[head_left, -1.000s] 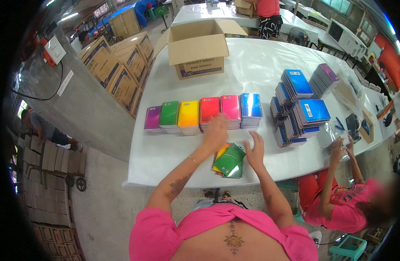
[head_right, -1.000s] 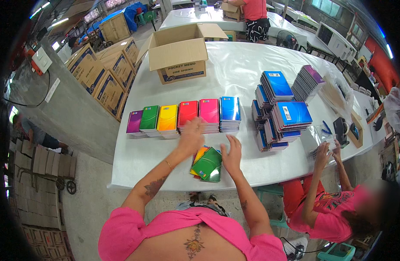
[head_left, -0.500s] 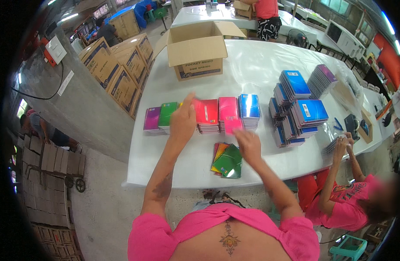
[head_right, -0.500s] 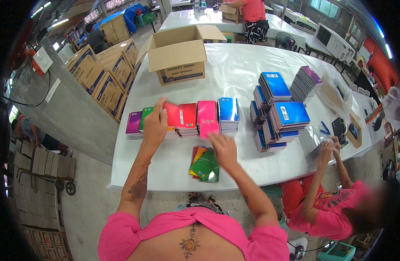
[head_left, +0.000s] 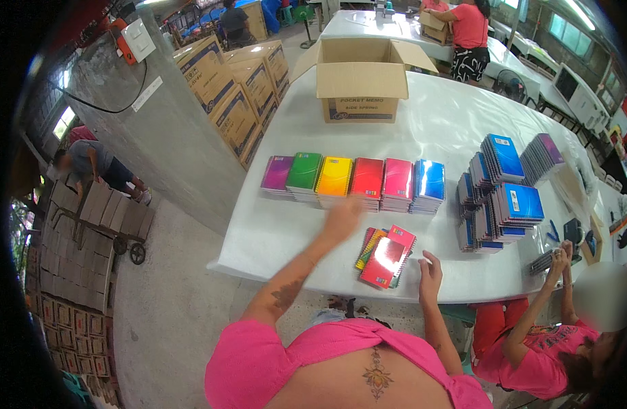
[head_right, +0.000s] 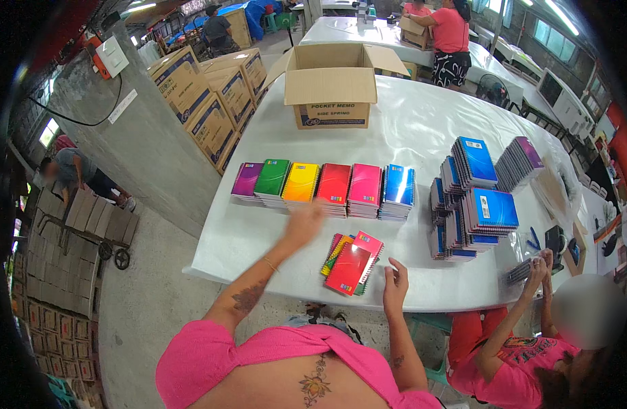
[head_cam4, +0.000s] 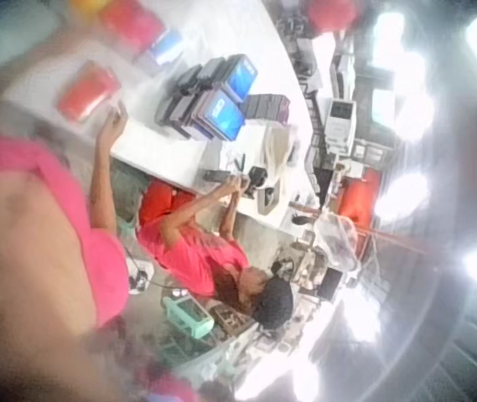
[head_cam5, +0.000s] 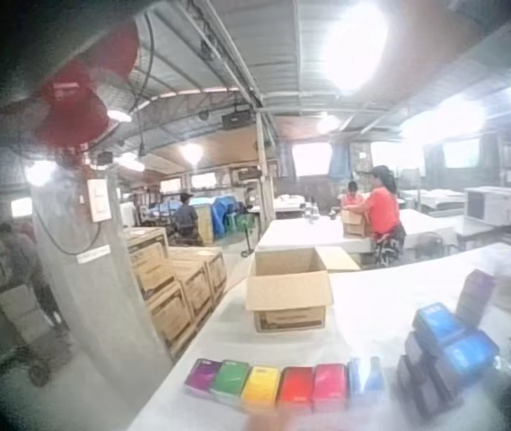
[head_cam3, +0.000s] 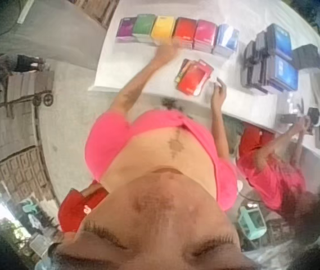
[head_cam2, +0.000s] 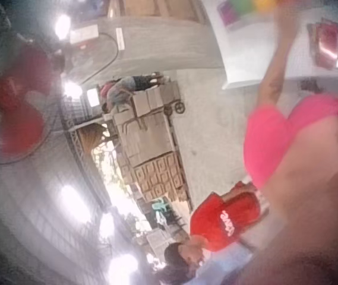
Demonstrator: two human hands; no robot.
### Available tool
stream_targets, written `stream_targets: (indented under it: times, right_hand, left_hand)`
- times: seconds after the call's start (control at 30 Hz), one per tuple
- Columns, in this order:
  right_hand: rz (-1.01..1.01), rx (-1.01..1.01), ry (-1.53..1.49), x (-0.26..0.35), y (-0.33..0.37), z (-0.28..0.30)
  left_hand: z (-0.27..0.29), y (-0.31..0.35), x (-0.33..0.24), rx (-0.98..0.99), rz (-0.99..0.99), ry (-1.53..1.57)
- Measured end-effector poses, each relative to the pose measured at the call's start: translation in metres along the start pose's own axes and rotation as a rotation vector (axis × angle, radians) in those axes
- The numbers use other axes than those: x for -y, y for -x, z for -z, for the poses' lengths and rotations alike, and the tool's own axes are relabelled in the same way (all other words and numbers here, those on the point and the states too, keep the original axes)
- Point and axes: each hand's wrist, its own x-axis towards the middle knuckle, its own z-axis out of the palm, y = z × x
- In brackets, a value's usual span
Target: The person sorts a set of small notebooks of various colors into stacks and places them into a larger pile.
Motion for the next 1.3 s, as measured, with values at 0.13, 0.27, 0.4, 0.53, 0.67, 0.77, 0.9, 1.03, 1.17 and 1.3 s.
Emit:
stream_targets:
  times: [0.13,0.27,0.4,0.53,0.67,0.77,0.9,1.03,1.17,1.3]
  right_hand:
    - [0.044,-0.06,0.111,-0.003,-0.014,0.007]
    - [0.26,-0.173,0.219,0.006,-0.104,-0.004]
    - [0.072,-0.27,0.236,0.026,-0.203,-0.029]
    - [-0.077,-0.141,0.597,0.034,-0.234,-0.025]
    - [0.247,-0.382,0.443,0.038,-0.218,-0.01]
    - [-0.158,-0.226,-0.5,0.071,-0.156,-0.008]
    - [-0.155,-0.085,-0.58,0.097,-0.029,-0.021]
    - [0.087,-0.028,0.068,0.043,0.03,-0.035]
    - [0.348,0.033,0.843,0.001,0.042,-0.036]
    - [-0.496,-0.012,-0.408,0.017,0.013,-0.022]
  left_hand:
    - [0.102,-0.046,0.099,-0.358,0.262,-0.508]
    - [0.166,-0.04,0.179,-0.049,0.817,-0.775]
    - [0.186,-0.031,0.207,-0.134,0.725,-0.512]
    - [0.182,-0.037,0.193,-0.233,0.764,-0.527]
    - [0.18,-0.052,0.135,-0.488,0.472,-0.398]
    - [0.187,-0.065,0.036,-0.495,0.263,-0.287]
    - [0.135,-0.075,-0.069,-0.179,0.038,-0.108]
    - [0.067,-0.07,-0.113,0.808,-0.056,-0.024]
    - [-0.021,-0.013,-0.084,1.081,-0.384,-0.287]
    - [-0.037,0.041,-0.037,0.385,-0.151,-0.112]
